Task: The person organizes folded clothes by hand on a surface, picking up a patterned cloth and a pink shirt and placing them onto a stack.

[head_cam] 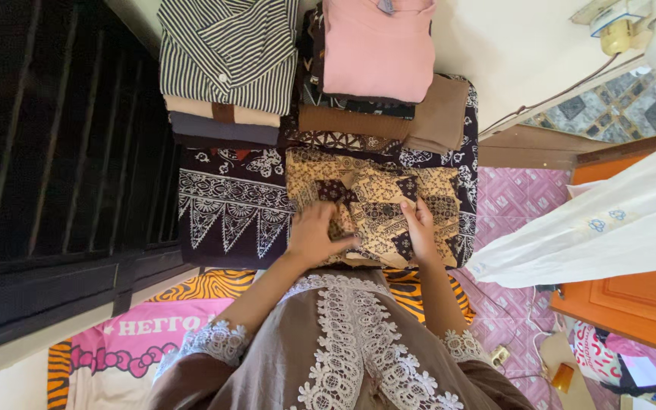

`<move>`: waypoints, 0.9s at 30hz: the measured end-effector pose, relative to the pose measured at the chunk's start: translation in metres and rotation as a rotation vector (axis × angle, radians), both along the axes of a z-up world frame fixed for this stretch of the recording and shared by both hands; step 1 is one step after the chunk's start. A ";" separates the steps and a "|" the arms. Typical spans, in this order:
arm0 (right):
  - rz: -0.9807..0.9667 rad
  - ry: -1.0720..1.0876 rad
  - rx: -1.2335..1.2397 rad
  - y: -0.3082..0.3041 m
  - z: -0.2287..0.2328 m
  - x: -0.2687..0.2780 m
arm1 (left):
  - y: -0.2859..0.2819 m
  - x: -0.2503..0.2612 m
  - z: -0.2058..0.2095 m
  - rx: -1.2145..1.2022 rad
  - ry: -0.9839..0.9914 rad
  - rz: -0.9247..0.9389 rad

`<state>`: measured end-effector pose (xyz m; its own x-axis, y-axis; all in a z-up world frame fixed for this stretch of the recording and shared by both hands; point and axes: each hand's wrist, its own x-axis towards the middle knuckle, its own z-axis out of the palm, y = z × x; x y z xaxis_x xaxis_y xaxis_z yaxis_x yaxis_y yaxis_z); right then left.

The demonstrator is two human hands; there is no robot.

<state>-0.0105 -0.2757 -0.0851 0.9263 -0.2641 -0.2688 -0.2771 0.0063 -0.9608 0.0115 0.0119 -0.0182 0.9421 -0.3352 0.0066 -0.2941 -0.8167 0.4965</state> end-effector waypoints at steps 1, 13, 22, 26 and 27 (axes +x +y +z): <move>-0.028 0.056 -0.059 -0.001 -0.003 0.000 | -0.002 -0.004 -0.007 0.277 -0.270 -0.142; 0.014 -0.015 0.027 -0.008 -0.025 -0.002 | 0.070 0.002 0.009 -0.503 0.252 0.609; -0.097 0.129 -0.058 0.052 0.023 0.007 | 0.059 -0.026 0.002 0.119 0.325 0.370; 0.421 -0.221 0.091 0.105 0.096 -0.001 | 0.079 -0.025 -0.008 -0.160 0.159 0.510; 0.512 -0.094 0.189 0.118 0.105 -0.002 | 0.080 -0.025 -0.011 -0.252 0.093 0.535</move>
